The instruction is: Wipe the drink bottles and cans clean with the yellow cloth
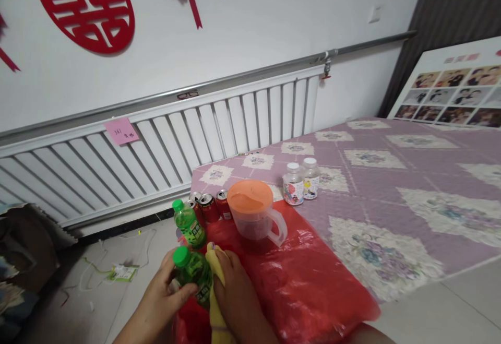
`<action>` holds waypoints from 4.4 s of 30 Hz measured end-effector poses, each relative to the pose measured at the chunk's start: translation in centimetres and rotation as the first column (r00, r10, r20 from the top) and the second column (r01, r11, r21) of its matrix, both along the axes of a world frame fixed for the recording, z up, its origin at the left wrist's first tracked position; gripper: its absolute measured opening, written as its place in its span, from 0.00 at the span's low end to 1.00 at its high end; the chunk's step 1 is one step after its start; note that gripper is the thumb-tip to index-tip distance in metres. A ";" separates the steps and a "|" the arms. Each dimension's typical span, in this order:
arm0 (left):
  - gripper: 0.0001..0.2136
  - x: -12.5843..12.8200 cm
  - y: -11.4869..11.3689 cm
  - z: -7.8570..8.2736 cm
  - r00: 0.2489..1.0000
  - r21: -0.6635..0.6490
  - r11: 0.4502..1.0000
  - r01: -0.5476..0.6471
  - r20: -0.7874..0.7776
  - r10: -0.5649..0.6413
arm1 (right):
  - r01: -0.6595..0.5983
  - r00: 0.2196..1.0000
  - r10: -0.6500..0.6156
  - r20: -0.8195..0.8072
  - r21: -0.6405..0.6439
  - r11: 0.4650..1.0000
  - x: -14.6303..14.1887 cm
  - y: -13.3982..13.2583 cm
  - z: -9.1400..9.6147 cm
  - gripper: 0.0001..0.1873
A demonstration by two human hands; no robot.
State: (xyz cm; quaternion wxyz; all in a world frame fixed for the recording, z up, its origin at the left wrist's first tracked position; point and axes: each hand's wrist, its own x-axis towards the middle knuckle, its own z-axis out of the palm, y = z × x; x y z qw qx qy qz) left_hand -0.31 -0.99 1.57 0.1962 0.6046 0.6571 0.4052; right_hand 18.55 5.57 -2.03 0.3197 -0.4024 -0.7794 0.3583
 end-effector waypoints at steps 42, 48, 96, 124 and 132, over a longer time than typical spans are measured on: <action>0.31 -1.2 -0.8 2.8 0.871 -0.160 0.928 0.336 0.428 -0.242 | -0.009 0.999 -0.006 0.049 0.298 0.955 1.3 -2.5 4.9 0.36; 0.31 -1.8 -1.4 2.7 0.868 -0.176 0.903 0.393 0.397 -0.300 | -0.007 0.994 -0.011 0.110 0.161 0.987 1.1 -1.4 4.1 0.36; 0.32 -1.9 0.0 0.9 0.823 -0.032 0.997 0.072 0.566 -0.041 | 0.015 0.996 -0.002 -0.090 0.148 0.989 -1.1 -2.4 1.2 0.31; 0.30 -3.8 -0.4 0.9 0.793 -0.070 0.995 -0.070 0.601 0.099 | -0.015 0.981 0.018 0.192 -0.018 1.000 -1.3 -2.0 2.1 0.32; 0.32 -3.8 -1.3 1.4 0.786 -0.103 0.994 -0.036 0.611 0.092 | -0.032 0.989 0.027 0.148 0.032 0.999 -1.4 -2.4 2.5 0.34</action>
